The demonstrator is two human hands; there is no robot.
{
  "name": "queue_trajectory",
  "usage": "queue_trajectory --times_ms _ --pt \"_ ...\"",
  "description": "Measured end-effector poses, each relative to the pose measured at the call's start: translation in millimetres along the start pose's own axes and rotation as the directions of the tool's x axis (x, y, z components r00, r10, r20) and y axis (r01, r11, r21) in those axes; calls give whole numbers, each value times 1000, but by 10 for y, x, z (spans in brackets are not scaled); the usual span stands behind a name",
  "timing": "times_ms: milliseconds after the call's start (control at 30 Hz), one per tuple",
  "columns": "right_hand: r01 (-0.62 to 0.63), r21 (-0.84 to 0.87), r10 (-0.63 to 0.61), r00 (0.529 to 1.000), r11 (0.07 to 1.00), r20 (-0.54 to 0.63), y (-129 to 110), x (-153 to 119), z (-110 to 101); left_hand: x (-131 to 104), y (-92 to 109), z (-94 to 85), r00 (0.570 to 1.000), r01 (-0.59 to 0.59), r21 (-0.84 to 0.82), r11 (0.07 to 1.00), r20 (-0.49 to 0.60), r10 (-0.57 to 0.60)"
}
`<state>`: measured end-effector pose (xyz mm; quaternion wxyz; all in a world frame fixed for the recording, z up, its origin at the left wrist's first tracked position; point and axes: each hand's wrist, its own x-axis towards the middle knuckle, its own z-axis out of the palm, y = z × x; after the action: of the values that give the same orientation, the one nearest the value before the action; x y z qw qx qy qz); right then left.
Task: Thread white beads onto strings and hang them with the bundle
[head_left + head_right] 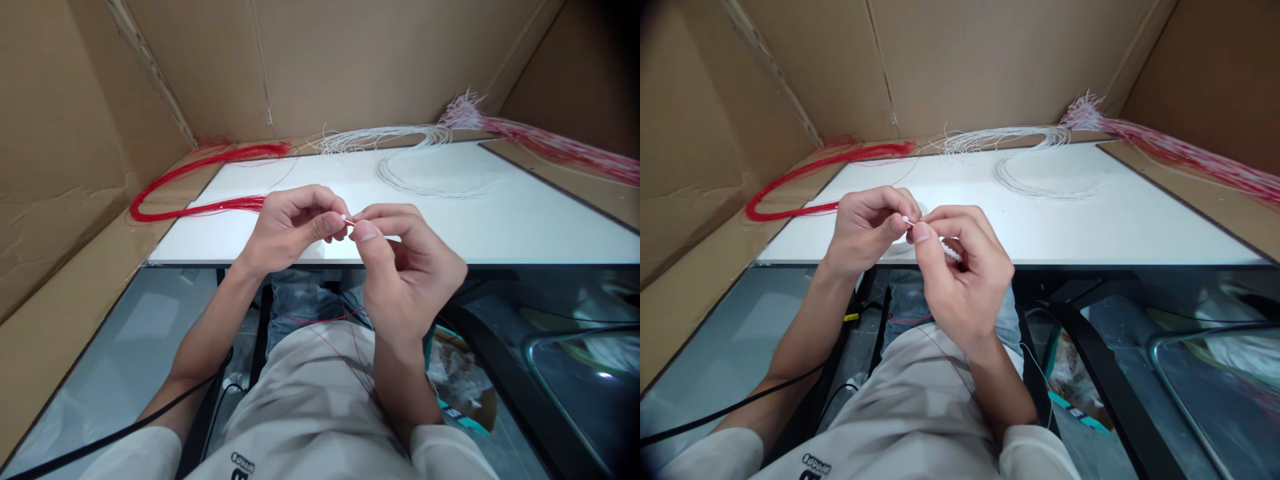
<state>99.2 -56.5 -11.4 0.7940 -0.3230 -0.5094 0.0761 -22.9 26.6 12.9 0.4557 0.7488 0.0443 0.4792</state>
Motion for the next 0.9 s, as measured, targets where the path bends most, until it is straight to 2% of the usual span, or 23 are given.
queue_trajectory --times_ms 533,667,900 --pt "15 -24 -15 1000 1000 1 -8 20 -13 -12 14 -1 999 49 9 999 4 -49" --pt "10 -20 -10 1000 1000 -4 -4 23 -11 -21 19 -7 999 29 0 1000 30 -29" --pt "54 -17 -55 998 998 -22 -16 28 -5 -38 -36 18 994 104 -122 987 27 -102"
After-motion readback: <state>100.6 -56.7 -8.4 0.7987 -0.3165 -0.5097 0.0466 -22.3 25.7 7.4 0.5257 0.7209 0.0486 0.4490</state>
